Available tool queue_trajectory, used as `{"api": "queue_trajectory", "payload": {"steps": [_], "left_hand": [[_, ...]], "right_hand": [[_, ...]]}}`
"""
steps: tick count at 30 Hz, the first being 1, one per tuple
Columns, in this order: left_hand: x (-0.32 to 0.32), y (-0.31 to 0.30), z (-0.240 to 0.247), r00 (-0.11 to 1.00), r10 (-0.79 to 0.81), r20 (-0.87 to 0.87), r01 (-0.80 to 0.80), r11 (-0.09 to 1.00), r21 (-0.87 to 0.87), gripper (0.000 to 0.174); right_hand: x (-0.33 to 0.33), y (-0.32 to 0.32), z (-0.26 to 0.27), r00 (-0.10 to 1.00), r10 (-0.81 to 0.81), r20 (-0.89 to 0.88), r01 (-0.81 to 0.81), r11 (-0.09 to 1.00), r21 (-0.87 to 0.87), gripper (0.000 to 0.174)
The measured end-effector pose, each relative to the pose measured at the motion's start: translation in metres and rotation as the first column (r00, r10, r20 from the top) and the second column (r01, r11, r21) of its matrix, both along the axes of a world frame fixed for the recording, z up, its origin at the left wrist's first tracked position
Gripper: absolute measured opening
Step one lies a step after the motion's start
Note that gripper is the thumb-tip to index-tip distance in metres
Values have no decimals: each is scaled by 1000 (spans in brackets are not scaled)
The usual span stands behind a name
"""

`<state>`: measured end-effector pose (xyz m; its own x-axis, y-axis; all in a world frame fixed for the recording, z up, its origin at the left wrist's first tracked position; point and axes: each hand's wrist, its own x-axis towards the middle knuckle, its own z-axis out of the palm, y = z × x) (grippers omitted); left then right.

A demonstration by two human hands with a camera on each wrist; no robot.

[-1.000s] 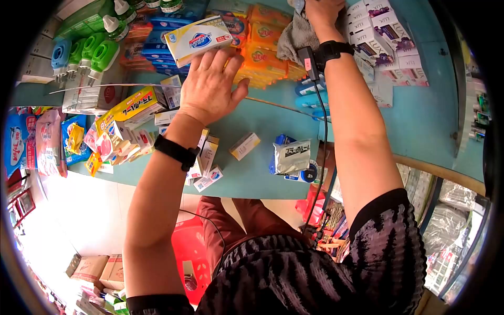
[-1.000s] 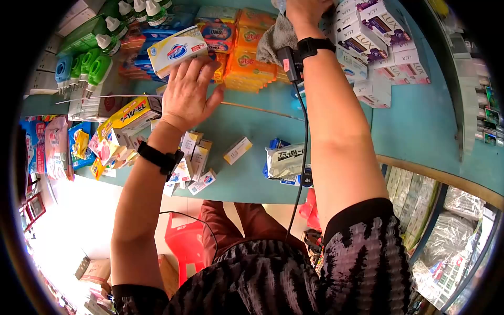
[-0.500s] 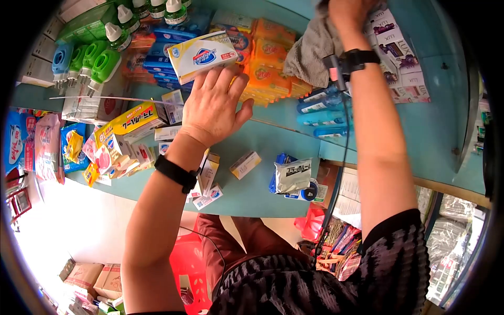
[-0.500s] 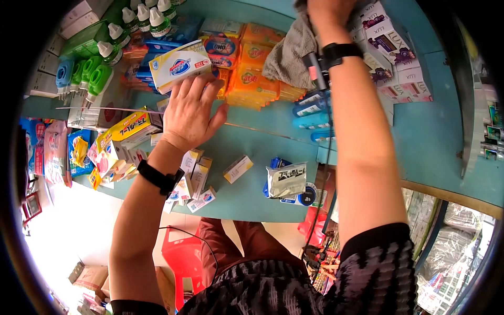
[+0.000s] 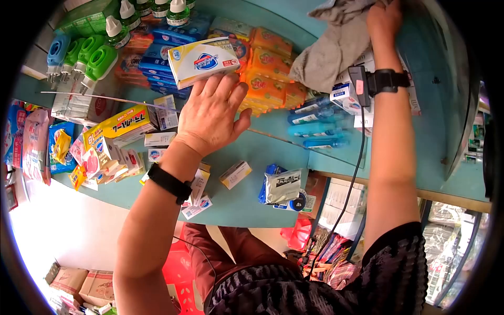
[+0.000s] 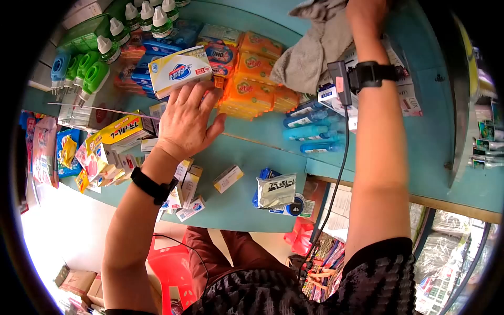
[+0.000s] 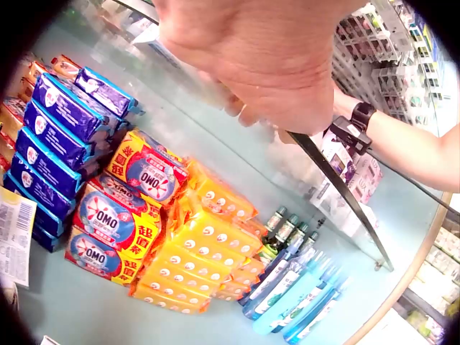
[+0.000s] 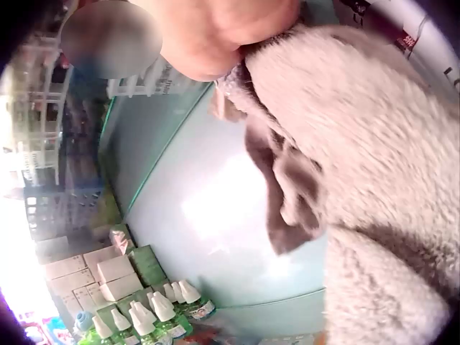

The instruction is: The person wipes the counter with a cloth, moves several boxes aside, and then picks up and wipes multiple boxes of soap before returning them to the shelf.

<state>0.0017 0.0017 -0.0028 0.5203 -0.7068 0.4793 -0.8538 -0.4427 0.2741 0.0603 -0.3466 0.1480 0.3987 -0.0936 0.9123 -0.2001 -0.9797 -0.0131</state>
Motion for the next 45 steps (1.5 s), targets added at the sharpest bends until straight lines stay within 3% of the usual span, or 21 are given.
{"api": "queue_trajectory", "payload": {"steps": [3, 7, 10, 11, 13, 14, 17, 18, 21, 25, 29, 31, 33, 36, 39, 40, 41, 43, 45], "left_hand": [[0, -1, 1, 1000, -2, -5, 2, 1000, -6, 37], [0, 1, 0, 1000, -3, 2, 3, 1000, -4, 36], [2, 1, 0, 1000, -8, 2, 8, 1000, -14, 36], [2, 1, 1, 1000, -6, -1, 6, 1000, -12, 36], [2, 1, 1, 1000, -7, -6, 7, 1000, -9, 36], [2, 1, 1, 1000, -9, -13, 9, 1000, -9, 36], [1, 0, 2, 1000, -5, -15, 6, 1000, 9, 37], [1, 1, 2, 1000, -2, -13, 2, 1000, 23, 37], [1, 1, 2, 1000, -3, -13, 3, 1000, -2, 38], [1, 0, 1, 1000, -3, -10, 3, 1000, -17, 38], [1, -1, 1, 1000, -6, -5, 6, 1000, -23, 37], [2, 0, 0, 1000, -9, -2, 9, 1000, -29, 37], [2, 1, 1, 1000, -11, -13, 11, 1000, -27, 37], [3, 2, 2, 1000, -13, -22, 13, 1000, -19, 38], [2, 2, 1, 999, -19, -42, 19, 1000, -6, 39], [2, 2, 1, 999, -21, -48, 21, 1000, 2, 39], [2, 2, 0, 998, -22, -53, 23, 1000, 10, 39], [2, 2, -1, 998, -28, -58, 28, 1000, 3, 39], [3, 3, 0, 997, -36, -74, 36, 999, -4, 39]], "right_hand": [[16, 10, -29, 977, -192, -97, 176, 973, -149, 65], [9, 48, -59, 932, -106, -347, 56, 987, -150, 67], [1, 28, -45, 903, -97, -418, 35, 988, -152, 68], [0, 22, -36, 921, -200, -333, 108, 955, -275, 66], [-7, 51, -11, 975, -89, -202, 59, 987, -151, 64], [-2, 41, -5, 967, -78, -243, 44, 989, -144, 62], [24, 23, -22, 957, -255, -140, 200, 926, -320, 63], [25, 22, -23, 955, -258, -148, 184, 904, -386, 62], [12, 19, -26, 897, -112, -427, -88, 903, -421, 63], [9, 24, -6, 957, 40, -286, -112, 964, -241, 64], [30, 38, -24, 952, -175, -253, 57, 910, -411, 60], [34, 45, -43, 902, -67, -427, -131, 899, -417, 54], [30, 53, -62, 758, -55, -650, -324, 833, -448, 52], [31, 60, -81, 752, 17, -659, -450, 744, -494, 51], [41, 73, -46, 755, 128, -643, -274, 953, -132, 49], [43, 75, -33, 874, 25, -485, -249, 880, -403, 49], [54, 74, -28, 914, 67, -401, -234, 894, -383, 51], [70, 75, -36, 947, -44, -319, -153, 811, -565, 51], [74, 79, -51, 939, -27, -342, -170, 830, -532, 50]]}}
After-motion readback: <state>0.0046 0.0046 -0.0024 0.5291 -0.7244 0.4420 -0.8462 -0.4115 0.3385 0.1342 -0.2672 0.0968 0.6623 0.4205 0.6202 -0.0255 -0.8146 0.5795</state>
